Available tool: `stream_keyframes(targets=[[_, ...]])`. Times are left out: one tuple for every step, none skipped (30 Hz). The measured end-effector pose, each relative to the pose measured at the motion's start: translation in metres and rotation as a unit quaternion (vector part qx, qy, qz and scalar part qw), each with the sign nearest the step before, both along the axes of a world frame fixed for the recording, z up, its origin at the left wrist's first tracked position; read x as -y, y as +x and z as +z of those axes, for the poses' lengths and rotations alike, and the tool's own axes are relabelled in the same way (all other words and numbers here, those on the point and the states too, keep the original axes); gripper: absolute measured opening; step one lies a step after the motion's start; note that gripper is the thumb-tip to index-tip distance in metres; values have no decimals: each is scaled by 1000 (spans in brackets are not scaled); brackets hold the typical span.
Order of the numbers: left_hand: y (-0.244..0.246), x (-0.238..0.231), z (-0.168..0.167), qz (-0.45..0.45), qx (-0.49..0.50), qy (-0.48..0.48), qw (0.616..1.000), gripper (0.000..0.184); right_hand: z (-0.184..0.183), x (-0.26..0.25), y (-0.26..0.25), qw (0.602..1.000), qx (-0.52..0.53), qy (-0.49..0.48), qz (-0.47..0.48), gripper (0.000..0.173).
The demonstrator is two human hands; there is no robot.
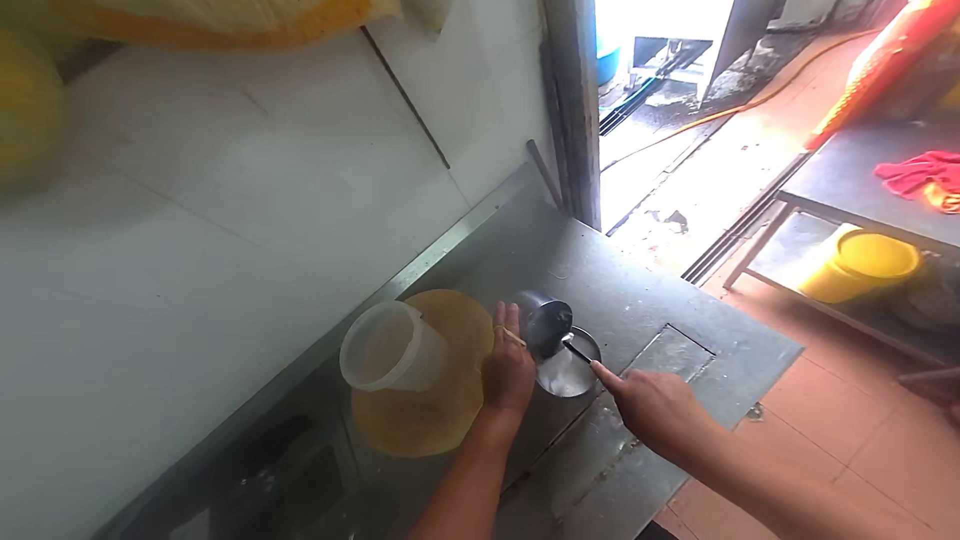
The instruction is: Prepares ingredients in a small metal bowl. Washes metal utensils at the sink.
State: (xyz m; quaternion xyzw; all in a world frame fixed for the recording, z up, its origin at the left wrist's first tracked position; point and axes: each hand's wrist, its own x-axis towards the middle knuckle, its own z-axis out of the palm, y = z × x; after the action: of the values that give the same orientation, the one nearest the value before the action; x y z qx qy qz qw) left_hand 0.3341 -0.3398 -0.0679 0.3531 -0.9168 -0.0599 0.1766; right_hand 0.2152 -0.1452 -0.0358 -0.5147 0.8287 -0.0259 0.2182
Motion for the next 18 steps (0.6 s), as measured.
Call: stream_keyframes(targets=[[0,-1,1,11,-11,17,1000,58,3,4,-1,1000,21,-3,-19,59],[0,-2,2,25,-26,48,998,58,6,13,-2,997,63,-4,-49,59],[0,-4,3,44,-49,89,994,57,8,26,-2,990,118,-9,-82,57],[-1,-7,3,68,-79,130,986,58,6,40,0,978,173,-27,-116,47],[-2,-11,3,93,-111,165,976,59,4,56,3,959,233,-49,-151,37],[-3,-15,1,109,-144,187,966,60,3,70,8,930,304,-72,-192,32],[-3,-18,-2,117,-169,198,958,62,3,82,13,890,379,-90,-235,30],[-1,-21,-4,120,-192,219,949,62,5,91,18,839,458,-101,-275,28],[1,-23,-8,124,-226,244,935,63,12,95,22,778,540,-104,-304,26],[5,-25,-14,126,-267,271,916,63,21,96,24,720,611,-102,-314,22],[10,-27,-20,118,-298,307,896,64,28,95,24,681,657,-96,-307,17],[13,-28,-24,116,-325,329,879,64,31,93,22,672,677,-83,-288,15],[15,-27,-24,124,-331,331,875,61,31,90,17,690,673,-62,-258,17],[15,-25,-22,138,-328,330,875,56,30,85,11,719,658,-33,-222,21],[15,-24,-20,146,-333,326,873,53,29,79,5,742,641,-5,-197,24],[15,-23,-17,148,-343,329,867,52,29,75,-1,751,632,12,-192,26],[16,-25,-16,144,-357,332,861,52,28,72,-5,744,636,12,-207,28],[17,-27,-17,138,-368,334,857,53,27,73,-6,728,645,0,-233,27]])
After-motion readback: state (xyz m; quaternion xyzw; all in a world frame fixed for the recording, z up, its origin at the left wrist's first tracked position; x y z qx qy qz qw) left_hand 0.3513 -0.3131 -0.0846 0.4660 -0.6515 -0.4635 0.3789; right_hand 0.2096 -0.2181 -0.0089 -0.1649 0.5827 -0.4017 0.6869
